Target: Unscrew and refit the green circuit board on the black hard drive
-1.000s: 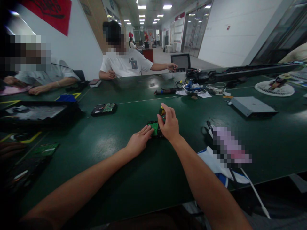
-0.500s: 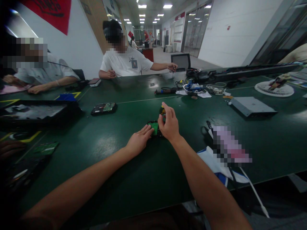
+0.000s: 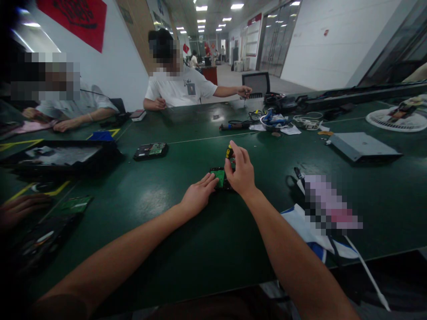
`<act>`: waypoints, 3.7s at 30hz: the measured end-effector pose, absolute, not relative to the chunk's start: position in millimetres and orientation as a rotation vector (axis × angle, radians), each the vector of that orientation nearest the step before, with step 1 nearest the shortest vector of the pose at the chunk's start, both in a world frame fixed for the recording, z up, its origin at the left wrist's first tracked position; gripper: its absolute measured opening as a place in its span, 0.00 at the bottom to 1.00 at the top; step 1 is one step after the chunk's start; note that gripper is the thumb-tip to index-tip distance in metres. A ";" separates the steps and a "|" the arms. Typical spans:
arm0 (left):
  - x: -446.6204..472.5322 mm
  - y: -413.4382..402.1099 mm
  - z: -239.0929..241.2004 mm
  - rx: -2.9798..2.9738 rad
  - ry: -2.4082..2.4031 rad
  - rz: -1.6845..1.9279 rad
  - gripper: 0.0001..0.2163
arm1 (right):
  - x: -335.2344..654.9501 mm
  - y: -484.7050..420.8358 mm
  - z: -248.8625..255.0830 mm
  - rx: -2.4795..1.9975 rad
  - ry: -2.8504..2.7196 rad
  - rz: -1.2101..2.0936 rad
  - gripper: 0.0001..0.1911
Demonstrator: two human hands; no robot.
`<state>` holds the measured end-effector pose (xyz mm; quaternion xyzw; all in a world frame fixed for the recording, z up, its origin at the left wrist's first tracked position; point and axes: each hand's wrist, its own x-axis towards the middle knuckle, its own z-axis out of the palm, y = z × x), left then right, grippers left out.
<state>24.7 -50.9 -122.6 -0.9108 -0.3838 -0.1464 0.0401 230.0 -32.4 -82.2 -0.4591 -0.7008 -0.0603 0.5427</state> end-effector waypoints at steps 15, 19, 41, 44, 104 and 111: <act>26.0 -51.8 -120.2 -2.796 -1.193 -0.425 0.20 | 231.4 -30.8 -83.9 -1.078 -1.662 -0.147 0.33; 25.3 -51.2 -122.3 -2.794 -1.189 -0.435 0.20 | 231.5 -30.0 -84.8 -1.100 -1.659 -0.139 0.32; 25.5 -51.0 -123.4 -2.768 -1.161 -0.450 0.20 | 231.5 -29.9 -84.9 -1.100 -1.655 -0.134 0.35; 25.3 -50.5 -124.2 -2.766 -1.152 -0.453 0.20 | 231.0 -30.3 -85.6 -1.097 -1.628 -0.119 0.35; 24.8 -51.4 -121.3 -2.802 -1.190 -0.420 0.20 | 230.8 -32.6 -81.4 -1.138 -1.674 -0.145 0.33; 25.1 -51.4 -122.4 -2.791 -1.188 -0.424 0.20 | 230.3 -32.6 -81.6 -1.121 -1.673 -0.149 0.31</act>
